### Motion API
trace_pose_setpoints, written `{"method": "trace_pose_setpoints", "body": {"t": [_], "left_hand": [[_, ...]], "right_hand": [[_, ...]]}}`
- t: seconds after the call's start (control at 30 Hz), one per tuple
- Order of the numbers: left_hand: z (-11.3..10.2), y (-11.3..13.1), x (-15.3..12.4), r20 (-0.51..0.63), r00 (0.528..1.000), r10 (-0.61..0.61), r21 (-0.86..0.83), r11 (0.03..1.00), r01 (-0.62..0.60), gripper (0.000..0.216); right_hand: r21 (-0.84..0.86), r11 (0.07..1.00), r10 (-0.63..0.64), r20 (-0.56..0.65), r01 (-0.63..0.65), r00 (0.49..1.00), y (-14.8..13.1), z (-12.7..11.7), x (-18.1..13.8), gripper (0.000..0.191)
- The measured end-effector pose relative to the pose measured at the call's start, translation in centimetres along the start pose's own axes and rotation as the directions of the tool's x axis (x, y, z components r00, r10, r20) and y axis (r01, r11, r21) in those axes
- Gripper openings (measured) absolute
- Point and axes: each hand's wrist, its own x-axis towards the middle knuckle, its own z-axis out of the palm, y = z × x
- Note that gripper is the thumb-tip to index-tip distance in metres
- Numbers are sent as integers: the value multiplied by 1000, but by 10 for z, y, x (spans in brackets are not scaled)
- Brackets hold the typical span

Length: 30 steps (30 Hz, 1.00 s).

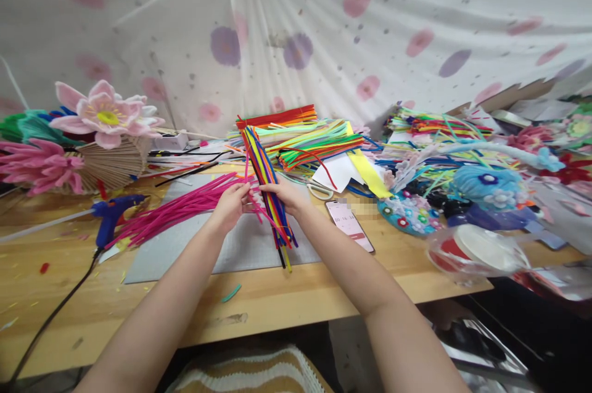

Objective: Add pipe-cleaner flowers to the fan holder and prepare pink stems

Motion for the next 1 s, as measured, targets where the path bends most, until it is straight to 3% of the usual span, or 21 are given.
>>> {"method": "trace_pose_setpoints", "body": {"t": [0.17, 0.27, 0.33, 0.43, 0.5, 0.53, 0.57, 0.67, 0.77, 0.87, 1.0], "left_hand": [[-26, 17, 2, 63, 997, -35, 13, 999, 34, 31], [-66, 36, 3, -67, 996, 55, 279, 960, -34, 26], [-98, 47, 3, -198, 953, 228, 552, 829, -83, 19], [-131, 54, 2, -251, 845, 471, 860, 509, -28, 20], [-133, 49, 2, -207, 767, 607, 923, 381, -52, 31], [-127, 43, 3, -172, 751, 638, 921, 373, -107, 33], [-117, 37, 3, -132, 759, 637, 896, 405, -183, 32], [-73, 13, 8, -79, 837, 541, 685, 640, -349, 22], [-34, -6, 10, -87, 910, 404, 419, 844, -335, 28], [-19, -15, 12, -114, 935, 335, 308, 907, -287, 37], [-26, -18, 16, -103, 941, 323, 346, 898, -271, 30]], "right_hand": [[-139, 990, -73, -254, 38, 965, -12, -12, 9, 27], [-123, 990, -106, -279, 74, 954, -23, -24, 9, 28], [-52, 998, -53, -208, 43, 977, -26, -31, 8, 26], [44, 998, 58, -64, -55, 996, -23, -34, 8, 20], [79, 993, 86, 2, -86, 996, -19, -30, 8, 20], [91, 992, 90, 33, -92, 995, -17, -25, 9, 21], [96, 991, 92, 66, -98, 994, -15, -20, 9, 23], [78, 991, 92, 175, -107, 980, -9, -3, 10, 30], [83, 993, 64, 227, -84, 972, -3, 10, 12, 30], [84, 992, 75, 203, -93, 976, 2, 16, 13, 23], [-2, 988, 154, 81, -154, 985, 3, 16, 15, 18]]}}
